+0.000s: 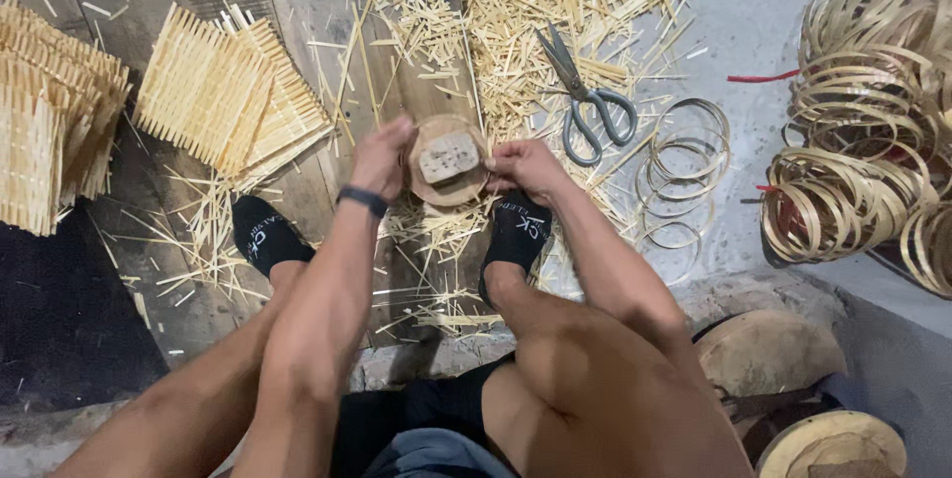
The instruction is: The person constructs bamboo components using shears to cut bamboo strips and wires, fitting bamboo rings around round wooden bases, and assembling woven bamboo mats into boxes.
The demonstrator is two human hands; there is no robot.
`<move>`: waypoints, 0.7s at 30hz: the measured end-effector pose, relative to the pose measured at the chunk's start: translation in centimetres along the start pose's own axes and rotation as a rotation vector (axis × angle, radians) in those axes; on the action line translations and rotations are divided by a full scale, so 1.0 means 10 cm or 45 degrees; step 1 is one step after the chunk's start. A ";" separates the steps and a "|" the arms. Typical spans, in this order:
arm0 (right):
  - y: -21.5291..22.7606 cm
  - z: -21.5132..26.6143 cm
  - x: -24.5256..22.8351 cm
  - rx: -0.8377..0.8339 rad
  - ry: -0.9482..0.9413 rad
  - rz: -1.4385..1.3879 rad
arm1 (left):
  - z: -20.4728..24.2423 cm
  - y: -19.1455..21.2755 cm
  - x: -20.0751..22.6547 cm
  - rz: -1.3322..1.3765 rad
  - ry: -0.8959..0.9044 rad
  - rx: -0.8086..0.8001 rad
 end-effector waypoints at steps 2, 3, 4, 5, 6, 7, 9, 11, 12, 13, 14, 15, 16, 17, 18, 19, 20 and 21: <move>-0.03 -0.03 0.07 0.019 0.035 -0.037 | 0.09 0.12 -0.19 0.448 -0.069 -0.320; -0.04 -0.06 0.09 0.039 0.066 -0.076 | 0.14 0.21 -0.35 0.449 -0.069 -0.320; -0.06 -0.08 0.12 0.038 0.061 -0.076 | 0.23 0.30 -0.58 0.330 0.058 -0.277; -0.06 -0.09 0.14 0.085 0.079 -0.093 | 0.29 0.40 -0.79 0.211 0.184 -0.235; -0.07 -0.11 0.15 0.128 0.098 -0.108 | 0.30 0.42 -0.91 0.215 0.184 -0.228; -0.08 -0.10 0.17 0.122 0.093 -0.105 | 0.28 0.42 -0.97 0.234 0.083 -0.177; -0.07 -0.09 0.23 0.092 0.023 -0.028 | 0.25 0.45 -0.96 0.257 -0.026 -0.126; -0.10 -0.08 0.31 0.054 0.065 -0.024 | 0.25 0.43 -1.00 0.166 0.094 -0.008; -0.11 -0.07 0.34 0.020 0.106 -0.029 | 0.25 0.39 -0.99 0.168 0.101 -0.010; -0.12 -0.10 0.35 0.026 0.101 -0.028 | 0.25 0.35 -0.97 0.108 0.089 0.021; -0.10 -0.13 0.36 0.146 0.114 0.076 | 0.26 0.33 -0.97 0.048 0.079 0.053; -0.08 -0.12 0.36 0.267 0.127 0.180 | 0.29 0.31 -0.97 0.051 0.087 0.051; -0.09 -0.10 0.34 0.266 0.133 0.188 | 0.29 0.30 -0.92 -0.031 0.093 0.107; -0.09 -0.07 0.32 0.295 0.125 0.222 | 0.33 0.29 -0.87 -0.113 0.099 0.162; -0.12 -0.08 0.29 0.316 0.121 0.256 | 0.36 0.28 -0.82 -0.105 0.086 0.165; -0.13 -0.05 0.26 0.309 0.132 0.264 | 0.41 0.25 -0.78 -0.018 0.065 0.148; -0.15 -0.01 0.22 0.224 0.176 0.090 | 0.45 0.23 -0.75 0.065 0.043 0.132; -0.19 0.02 0.20 0.138 0.216 -0.084 | 0.46 0.23 -0.73 0.069 0.031 0.135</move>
Point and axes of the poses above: each hand's wrist, its own z-axis away from the middle knuckle, its own y-axis out of the back of the hand, x = y × z, the point moved 6 cm from there along -z, towards the middle knuckle, and after that the axes turned 6 degrees about -z, right-handed, at the moved point
